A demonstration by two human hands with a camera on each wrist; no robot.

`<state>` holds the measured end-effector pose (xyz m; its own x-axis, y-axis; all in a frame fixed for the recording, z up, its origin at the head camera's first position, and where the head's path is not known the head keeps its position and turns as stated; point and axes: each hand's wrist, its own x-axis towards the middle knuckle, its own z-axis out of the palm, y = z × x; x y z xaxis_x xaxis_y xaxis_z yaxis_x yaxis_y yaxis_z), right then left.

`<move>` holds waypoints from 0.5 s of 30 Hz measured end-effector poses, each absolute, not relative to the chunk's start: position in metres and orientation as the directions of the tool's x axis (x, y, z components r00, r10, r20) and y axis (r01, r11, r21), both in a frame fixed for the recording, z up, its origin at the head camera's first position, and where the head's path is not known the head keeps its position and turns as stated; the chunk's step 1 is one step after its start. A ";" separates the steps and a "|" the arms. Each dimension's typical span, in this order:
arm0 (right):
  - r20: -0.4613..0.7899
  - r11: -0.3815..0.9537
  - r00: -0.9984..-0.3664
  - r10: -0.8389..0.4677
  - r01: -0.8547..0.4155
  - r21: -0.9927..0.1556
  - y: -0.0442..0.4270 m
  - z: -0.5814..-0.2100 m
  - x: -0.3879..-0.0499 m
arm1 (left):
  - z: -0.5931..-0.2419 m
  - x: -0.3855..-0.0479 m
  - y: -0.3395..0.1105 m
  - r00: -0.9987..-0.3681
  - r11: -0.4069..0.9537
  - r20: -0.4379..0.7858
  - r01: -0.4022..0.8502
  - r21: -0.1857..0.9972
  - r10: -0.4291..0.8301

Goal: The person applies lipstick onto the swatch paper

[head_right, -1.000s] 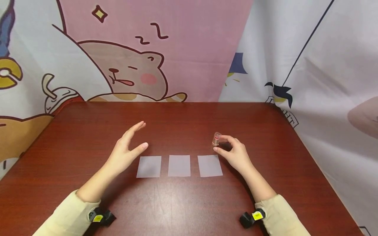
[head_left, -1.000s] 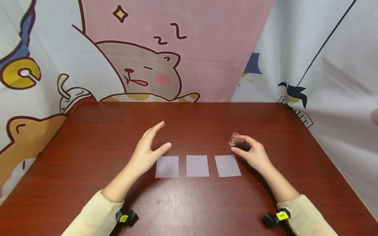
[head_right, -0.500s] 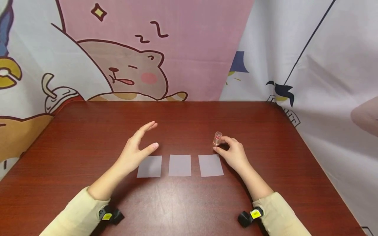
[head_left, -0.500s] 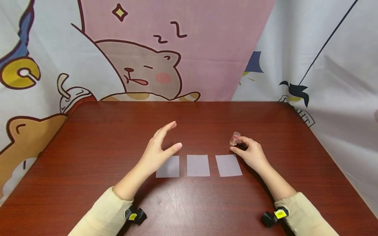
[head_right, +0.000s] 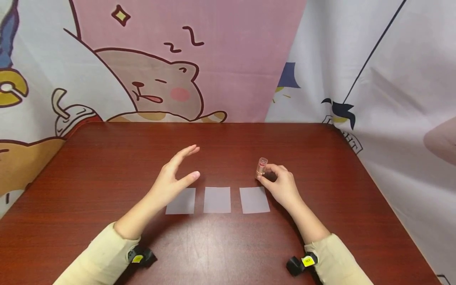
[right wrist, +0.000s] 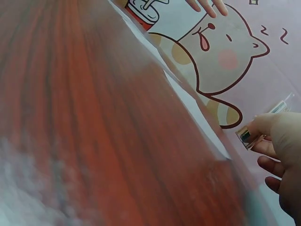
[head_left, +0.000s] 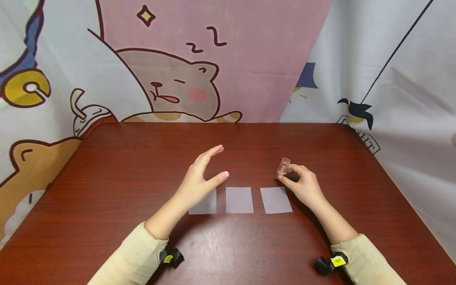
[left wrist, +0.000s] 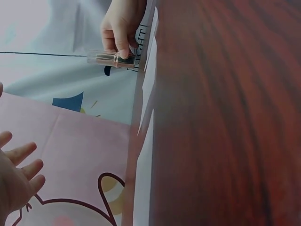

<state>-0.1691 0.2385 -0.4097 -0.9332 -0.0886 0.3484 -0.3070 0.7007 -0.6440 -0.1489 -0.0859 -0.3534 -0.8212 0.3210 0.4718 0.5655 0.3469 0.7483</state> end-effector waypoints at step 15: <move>0.508 0.625 -0.846 -0.161 -0.486 -0.612 0.214 -0.386 -0.149 | -0.342 -0.147 -0.085 -0.770 0.294 0.545 0.633 0.716 0.332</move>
<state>-0.1493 0.2142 -0.3863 -0.8464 -0.1608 0.5077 -0.4855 0.6246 -0.6117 -0.1470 -0.0850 -0.3423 -0.7701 0.3316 0.5450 0.6333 0.2941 0.7158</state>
